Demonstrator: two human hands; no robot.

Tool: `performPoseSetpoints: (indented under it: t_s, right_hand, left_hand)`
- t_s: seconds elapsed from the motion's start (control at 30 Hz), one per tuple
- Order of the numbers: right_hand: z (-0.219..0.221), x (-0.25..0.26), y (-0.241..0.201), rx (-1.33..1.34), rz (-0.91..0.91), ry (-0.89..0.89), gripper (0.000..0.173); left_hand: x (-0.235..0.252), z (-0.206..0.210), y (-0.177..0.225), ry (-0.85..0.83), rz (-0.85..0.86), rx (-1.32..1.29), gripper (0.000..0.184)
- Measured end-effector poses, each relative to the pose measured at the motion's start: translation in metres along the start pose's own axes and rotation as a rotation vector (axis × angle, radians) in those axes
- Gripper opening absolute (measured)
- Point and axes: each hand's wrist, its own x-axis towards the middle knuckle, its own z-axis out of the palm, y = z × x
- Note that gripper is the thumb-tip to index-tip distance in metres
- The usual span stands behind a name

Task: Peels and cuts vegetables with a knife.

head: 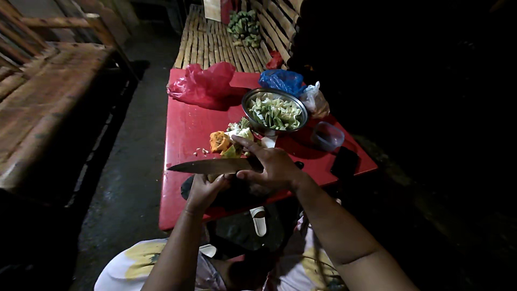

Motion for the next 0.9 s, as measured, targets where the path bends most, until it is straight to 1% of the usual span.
performPoseSetpoints:
  t_s: [0.13, 0.23, 0.33, 0.43, 0.57, 0.67, 0.77, 0.9]
  right_hand:
    - [-0.003, 0.003, 0.001, -0.035, 0.045, -0.035, 0.079]
    - [-0.002, 0.004, 0.006, -0.021, 0.022, -0.052, 0.079]
    - [-0.002, 0.004, 0.007, -0.004, 0.0, -0.056, 0.079]
    - [-0.002, 0.004, 0.006, -0.007, 0.002, -0.059, 0.076]
    - [-0.002, 0.005, 0.004, -0.074, 0.029, -0.052, 0.074]
    - [0.002, 0.008, 0.005, -0.116, 0.001, -0.009, 0.074]
    - [0.007, 0.01, 0.007, -0.154, -0.044, 0.063, 0.073]
    - [0.008, 0.017, 0.012, -0.173, -0.097, 0.081, 0.073]
  left_hand:
    - [0.0, -0.001, -0.001, -0.026, 0.006, 0.012, 0.027]
    - [0.001, -0.002, -0.003, -0.023, 0.004, 0.019, 0.032]
    - [0.002, -0.003, -0.004, -0.054, 0.04, 0.009, 0.037]
    - [0.002, -0.003, -0.002, -0.069, 0.037, -0.007, 0.035]
    - [0.002, -0.002, -0.001, -0.062, 0.022, -0.002, 0.036]
    - [0.002, -0.002, -0.001, -0.053, 0.012, 0.007, 0.04]
    - [0.003, -0.002, -0.001, -0.056, 0.028, 0.071, 0.053]
    - [0.002, -0.002, 0.0, -0.036, 0.003, 0.041, 0.048]
